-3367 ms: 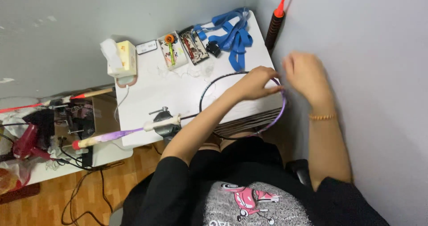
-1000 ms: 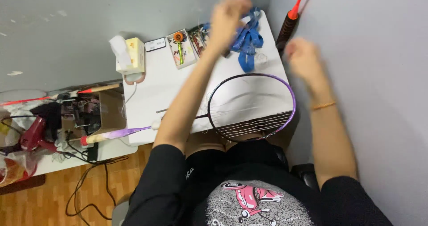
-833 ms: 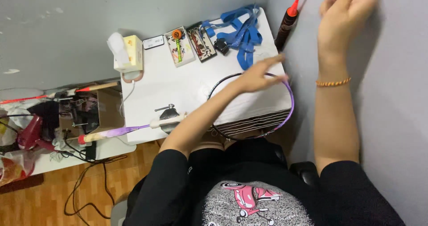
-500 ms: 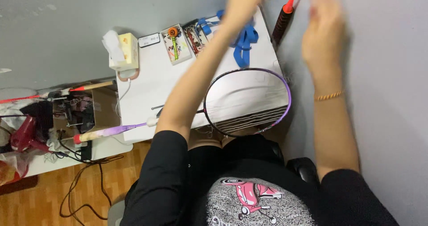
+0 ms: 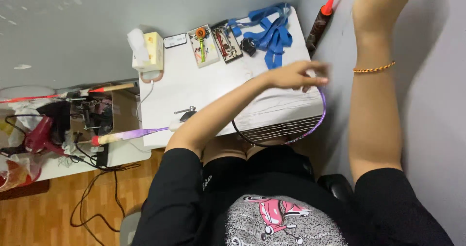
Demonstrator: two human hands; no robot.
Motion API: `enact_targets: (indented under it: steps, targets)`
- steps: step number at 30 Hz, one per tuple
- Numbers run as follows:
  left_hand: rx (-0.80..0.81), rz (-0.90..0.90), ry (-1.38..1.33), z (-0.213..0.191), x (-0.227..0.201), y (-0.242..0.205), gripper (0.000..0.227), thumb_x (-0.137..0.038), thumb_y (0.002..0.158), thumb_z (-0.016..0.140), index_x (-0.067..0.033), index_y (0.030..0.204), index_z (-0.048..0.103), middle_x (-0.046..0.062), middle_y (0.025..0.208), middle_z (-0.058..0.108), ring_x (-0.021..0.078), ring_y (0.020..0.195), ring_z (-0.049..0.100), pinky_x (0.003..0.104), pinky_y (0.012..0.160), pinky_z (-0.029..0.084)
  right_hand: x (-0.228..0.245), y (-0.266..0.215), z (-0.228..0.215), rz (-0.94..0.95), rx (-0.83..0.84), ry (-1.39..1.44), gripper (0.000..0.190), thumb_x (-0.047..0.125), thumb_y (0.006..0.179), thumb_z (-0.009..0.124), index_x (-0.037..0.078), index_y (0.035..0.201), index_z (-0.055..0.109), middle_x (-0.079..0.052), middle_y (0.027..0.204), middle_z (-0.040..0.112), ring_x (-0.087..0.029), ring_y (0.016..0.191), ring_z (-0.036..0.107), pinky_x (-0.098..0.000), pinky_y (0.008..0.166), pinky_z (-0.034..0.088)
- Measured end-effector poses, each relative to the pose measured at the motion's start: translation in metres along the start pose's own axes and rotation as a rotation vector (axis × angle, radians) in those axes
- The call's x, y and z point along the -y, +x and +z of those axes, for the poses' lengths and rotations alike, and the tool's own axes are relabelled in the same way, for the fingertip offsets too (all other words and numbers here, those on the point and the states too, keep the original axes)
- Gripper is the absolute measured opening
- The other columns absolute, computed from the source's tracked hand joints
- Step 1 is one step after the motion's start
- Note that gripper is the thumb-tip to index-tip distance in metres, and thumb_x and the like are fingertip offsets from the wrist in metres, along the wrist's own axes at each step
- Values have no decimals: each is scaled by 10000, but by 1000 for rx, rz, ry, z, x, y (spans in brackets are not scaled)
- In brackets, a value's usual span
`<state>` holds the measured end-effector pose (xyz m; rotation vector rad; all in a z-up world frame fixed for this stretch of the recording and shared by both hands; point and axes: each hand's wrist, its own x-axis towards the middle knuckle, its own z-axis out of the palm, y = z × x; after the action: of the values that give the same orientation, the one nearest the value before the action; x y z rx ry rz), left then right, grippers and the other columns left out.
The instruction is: Manually threading the string through the grommets of a badminton racket frame.
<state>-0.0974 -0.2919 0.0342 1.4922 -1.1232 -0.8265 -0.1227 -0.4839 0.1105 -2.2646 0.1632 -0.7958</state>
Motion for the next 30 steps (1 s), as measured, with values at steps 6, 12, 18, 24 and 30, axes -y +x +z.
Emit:
enact_targets:
  steps: [6,12,18,24,30]
  targets:
    - [-177,373,-1,-82,35,29,205,-55,851,553,-24,995,696,55,908,710,181,784,658,328,661,522,52,-50,-33,170,278,-109,195,108,1086,513,-1,1036,666,-148,781,630,-273,711,580,-411,649,443]
    - [-770,36,270,-219,107,23,254,-254,936,617,-84,814,761,37,734,738,128,635,673,284,581,553,8,-86,-2,146,865,317,248,129,1035,484,38,1050,715,18,820,752,-110,781,648,-294,748,503]
    - [-949,-54,406,-77,-33,-19,252,-315,968,634,-102,1062,731,64,1024,743,210,842,701,347,783,561,-12,-42,-8,-6,211,215,187,-21,1012,435,5,983,618,-46,815,604,-145,770,562,-320,692,450]
    - [-1089,279,370,80,-4,-6,588,-267,974,637,84,1397,428,296,1417,465,362,1347,418,440,1072,392,18,-9,-36,-125,-49,90,199,-2,1108,488,-12,945,602,-101,818,599,-229,742,567,-381,687,438]
    - [-343,67,354,30,29,30,293,-32,736,585,-60,1004,701,69,828,748,218,782,707,383,743,544,42,-15,-41,-214,-38,-137,170,44,1081,537,-34,975,644,-169,863,635,-338,782,600,-448,666,457]
